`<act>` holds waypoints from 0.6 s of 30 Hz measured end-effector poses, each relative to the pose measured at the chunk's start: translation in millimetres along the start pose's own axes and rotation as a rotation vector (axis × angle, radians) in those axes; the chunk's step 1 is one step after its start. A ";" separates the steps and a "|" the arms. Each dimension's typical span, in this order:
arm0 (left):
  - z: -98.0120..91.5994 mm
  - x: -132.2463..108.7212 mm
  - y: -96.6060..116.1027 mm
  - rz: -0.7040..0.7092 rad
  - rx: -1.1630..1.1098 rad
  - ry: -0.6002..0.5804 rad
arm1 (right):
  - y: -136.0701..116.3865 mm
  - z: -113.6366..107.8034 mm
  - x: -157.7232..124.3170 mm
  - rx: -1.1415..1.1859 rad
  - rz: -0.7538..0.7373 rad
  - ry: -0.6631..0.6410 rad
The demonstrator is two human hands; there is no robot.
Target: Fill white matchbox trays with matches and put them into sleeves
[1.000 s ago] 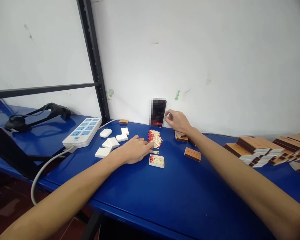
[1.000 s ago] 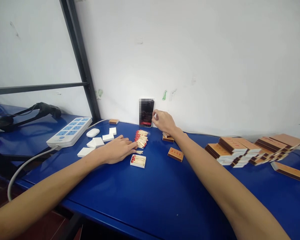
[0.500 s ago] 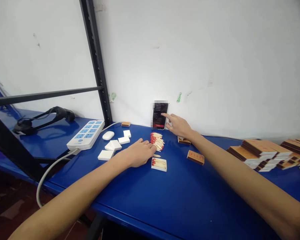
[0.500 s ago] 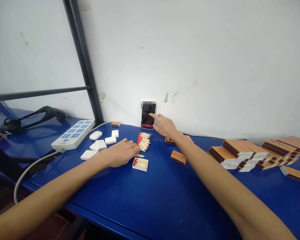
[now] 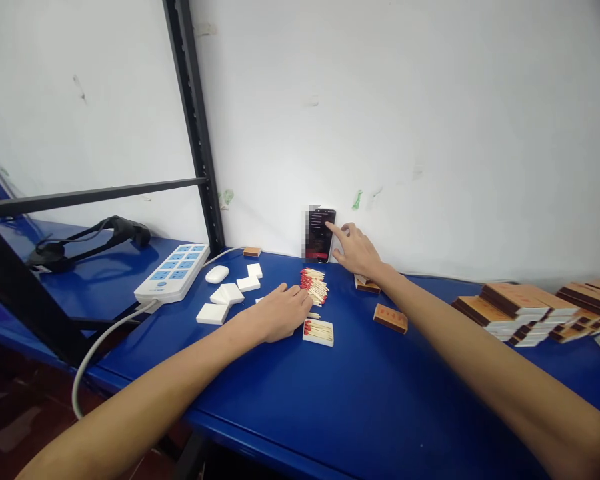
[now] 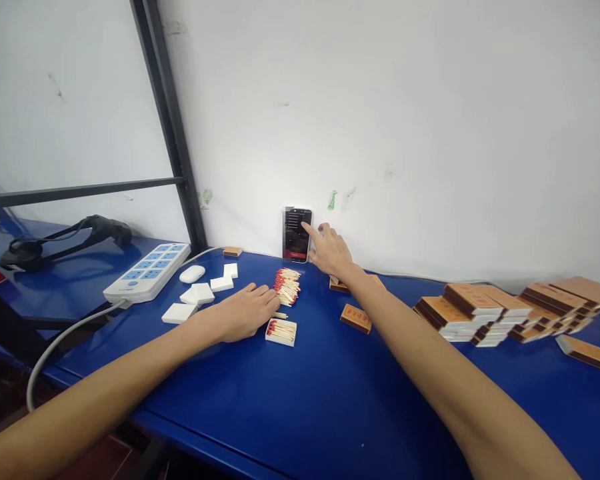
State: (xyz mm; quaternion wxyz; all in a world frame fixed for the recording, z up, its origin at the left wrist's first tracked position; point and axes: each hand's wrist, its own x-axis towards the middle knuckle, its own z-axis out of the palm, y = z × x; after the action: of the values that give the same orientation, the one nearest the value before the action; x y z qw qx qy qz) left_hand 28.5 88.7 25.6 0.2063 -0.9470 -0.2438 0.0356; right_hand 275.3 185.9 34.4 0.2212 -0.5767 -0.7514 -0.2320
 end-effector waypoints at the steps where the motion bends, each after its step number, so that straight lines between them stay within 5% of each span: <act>1: 0.3 0.2 -0.2 -0.001 -0.004 -0.013 | 1.1 1.1 -0.7 -0.010 -0.014 0.004; 18: 1.2 -4.3 -9.9 0.003 -0.128 -0.032 | 31.7 9.9 -6.6 -0.055 -0.252 0.038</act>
State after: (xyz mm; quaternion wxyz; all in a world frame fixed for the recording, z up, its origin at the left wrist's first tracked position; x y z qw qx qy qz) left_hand 20.1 94.9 28.4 0.1413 -0.9579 -0.2474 0.0352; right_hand 307.0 194.0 25.6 0.1884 -0.4791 -0.8070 -0.2894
